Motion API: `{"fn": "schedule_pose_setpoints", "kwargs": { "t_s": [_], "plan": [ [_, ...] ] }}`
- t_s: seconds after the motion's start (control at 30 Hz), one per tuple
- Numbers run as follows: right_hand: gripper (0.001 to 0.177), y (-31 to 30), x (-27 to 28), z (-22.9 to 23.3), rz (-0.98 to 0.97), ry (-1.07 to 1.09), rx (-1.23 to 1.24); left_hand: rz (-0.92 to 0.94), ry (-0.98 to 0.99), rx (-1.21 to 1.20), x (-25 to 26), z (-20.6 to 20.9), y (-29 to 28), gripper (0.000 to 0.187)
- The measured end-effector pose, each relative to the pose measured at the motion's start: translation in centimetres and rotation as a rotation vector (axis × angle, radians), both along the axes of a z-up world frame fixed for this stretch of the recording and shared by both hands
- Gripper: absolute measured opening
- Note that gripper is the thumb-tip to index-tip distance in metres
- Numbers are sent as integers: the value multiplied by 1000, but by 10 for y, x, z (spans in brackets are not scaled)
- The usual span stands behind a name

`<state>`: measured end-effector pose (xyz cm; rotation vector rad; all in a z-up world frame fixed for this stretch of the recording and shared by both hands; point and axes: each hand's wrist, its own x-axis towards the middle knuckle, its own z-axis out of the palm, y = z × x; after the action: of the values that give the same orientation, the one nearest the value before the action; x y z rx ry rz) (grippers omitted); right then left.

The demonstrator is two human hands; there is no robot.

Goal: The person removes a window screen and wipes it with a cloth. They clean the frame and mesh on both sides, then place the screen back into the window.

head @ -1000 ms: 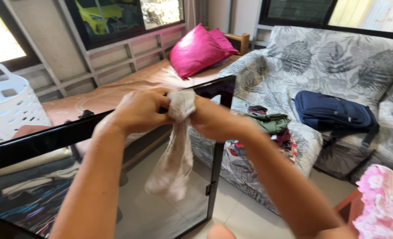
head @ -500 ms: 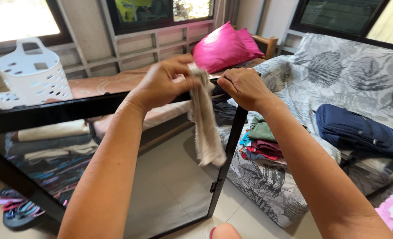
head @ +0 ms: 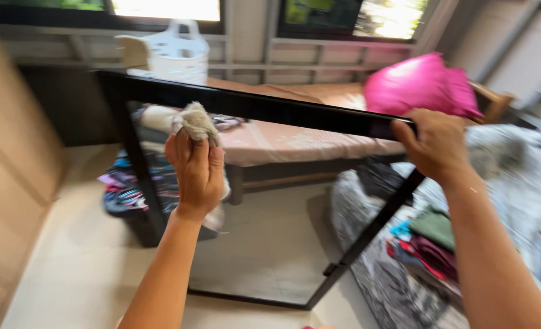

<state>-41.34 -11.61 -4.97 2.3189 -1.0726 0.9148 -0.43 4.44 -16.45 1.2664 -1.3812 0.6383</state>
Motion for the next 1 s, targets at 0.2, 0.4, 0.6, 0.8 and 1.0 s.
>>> {"fn": "schedule_pose_setpoints", "kwargs": {
  "t_s": [0.2, 0.4, 0.6, 0.8, 1.0],
  "plan": [
    [57, -30, -14, -25, -46, -22, -105, 177, 407, 24, 65, -61, -71, 80],
    [69, -35, -24, -33, -24, -88, -54, 140, 268, -121, -36, -54, -108, 75],
    [74, -31, -24, -36, -50, -95, -123, -41, -34, 162, -117, -48, -97, 60],
    [73, -25, -18, -38, -5, -135, -122, 225, -27, -69, -1, -39, -96, 53],
    [76, -29, -19, -41, 52, -176, -89, 176, 250, -72, 44, -41, -95, 44]
  ]
}}
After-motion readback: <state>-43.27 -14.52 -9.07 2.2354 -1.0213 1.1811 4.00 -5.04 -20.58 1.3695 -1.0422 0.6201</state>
